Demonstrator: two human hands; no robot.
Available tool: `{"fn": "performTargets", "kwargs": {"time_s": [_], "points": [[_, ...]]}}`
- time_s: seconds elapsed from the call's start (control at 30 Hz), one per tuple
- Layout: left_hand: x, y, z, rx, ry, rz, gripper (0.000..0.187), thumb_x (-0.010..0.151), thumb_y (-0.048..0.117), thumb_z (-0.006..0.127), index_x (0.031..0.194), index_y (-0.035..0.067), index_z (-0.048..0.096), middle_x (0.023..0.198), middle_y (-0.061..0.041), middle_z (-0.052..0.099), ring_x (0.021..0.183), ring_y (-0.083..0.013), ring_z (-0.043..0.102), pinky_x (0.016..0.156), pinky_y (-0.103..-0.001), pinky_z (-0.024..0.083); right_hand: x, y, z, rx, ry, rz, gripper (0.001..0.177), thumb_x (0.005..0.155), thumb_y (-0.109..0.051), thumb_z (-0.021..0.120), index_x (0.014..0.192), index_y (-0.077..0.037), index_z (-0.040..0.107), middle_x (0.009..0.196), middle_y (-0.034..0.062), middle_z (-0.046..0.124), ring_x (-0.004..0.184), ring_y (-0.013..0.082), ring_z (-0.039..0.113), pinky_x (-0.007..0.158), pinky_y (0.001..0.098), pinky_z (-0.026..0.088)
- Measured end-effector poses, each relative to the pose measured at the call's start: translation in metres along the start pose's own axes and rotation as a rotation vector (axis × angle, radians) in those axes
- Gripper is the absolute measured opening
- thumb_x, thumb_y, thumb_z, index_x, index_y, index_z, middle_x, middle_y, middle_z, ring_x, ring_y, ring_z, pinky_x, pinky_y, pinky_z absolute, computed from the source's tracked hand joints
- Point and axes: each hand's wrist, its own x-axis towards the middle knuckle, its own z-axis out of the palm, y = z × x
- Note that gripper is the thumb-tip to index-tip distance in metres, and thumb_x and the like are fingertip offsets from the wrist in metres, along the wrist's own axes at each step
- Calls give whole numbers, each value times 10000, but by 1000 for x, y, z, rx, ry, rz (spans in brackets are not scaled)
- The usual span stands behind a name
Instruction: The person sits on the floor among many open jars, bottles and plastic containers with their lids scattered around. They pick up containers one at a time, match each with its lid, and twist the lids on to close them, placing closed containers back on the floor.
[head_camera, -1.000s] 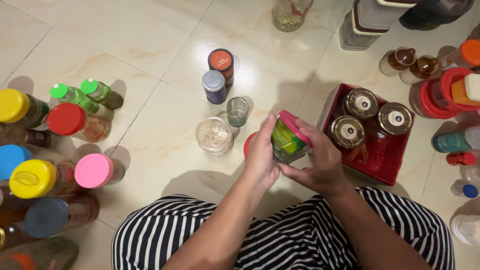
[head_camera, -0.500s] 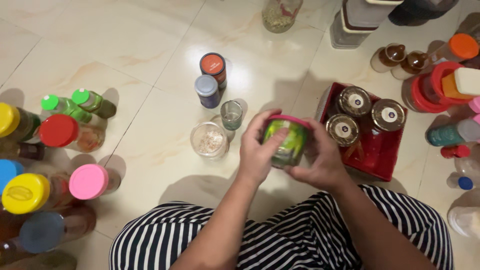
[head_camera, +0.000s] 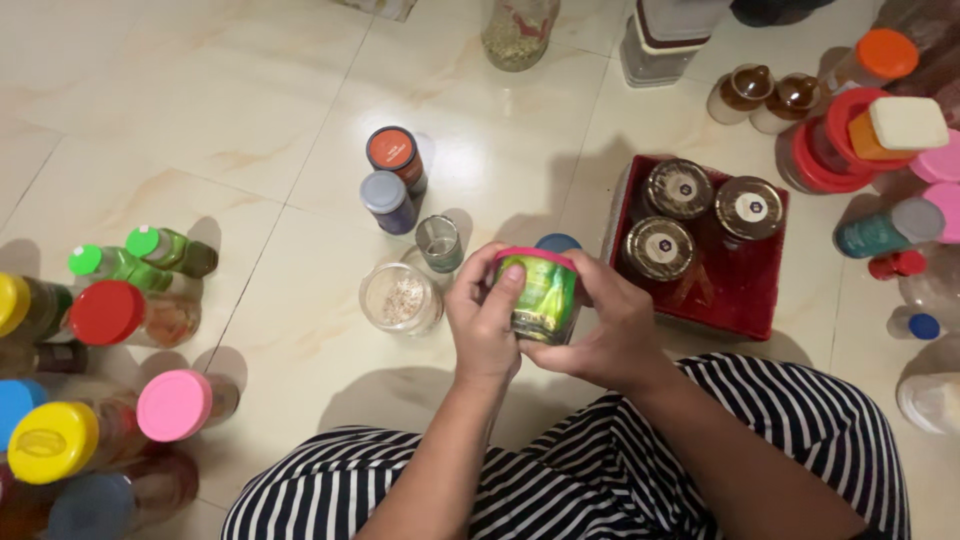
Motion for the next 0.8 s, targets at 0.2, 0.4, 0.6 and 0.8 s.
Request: {"fn": "performTargets", "kwargs": {"time_s": [0.2,0.4,0.6,0.8], "points": [[3,9,3,41,-24,26,327,942,107,703,1208,-71,635,1054,-78,684,946,-131,631,860,-271,521,0,-1,-2,-2,-4,-17,874,581,-262,949,1312,8,555,1155,153,701,975,254,733,837,340,604],[-4,40,15,488,-185,327,314,894,101,737,1156,-39,633,1093,-105,650,1003,-196,659,916,-294,540,6,-6,-10,27,-94,-55,851,601,-221,904,1324,8,518,1219,179,653,1067,313,695,903,379,566],[-13,53,22,611,-202,341,295,855,95,741,1103,-24,637,1063,-126,645,961,-238,668,886,-314,548,2,-2,-14,-17,-70,-70,741,609,-233,913,1229,-35,560,1086,130,677,952,265,723,830,354,587],[-9,35,20,433,-183,314,507,858,88,790,1287,2,534,1212,-111,618,1121,-217,625,970,-319,537,-2,2,-5,-97,18,-121,715,619,-222,914,1216,-33,569,1084,142,673,946,281,716,814,363,592]]}}
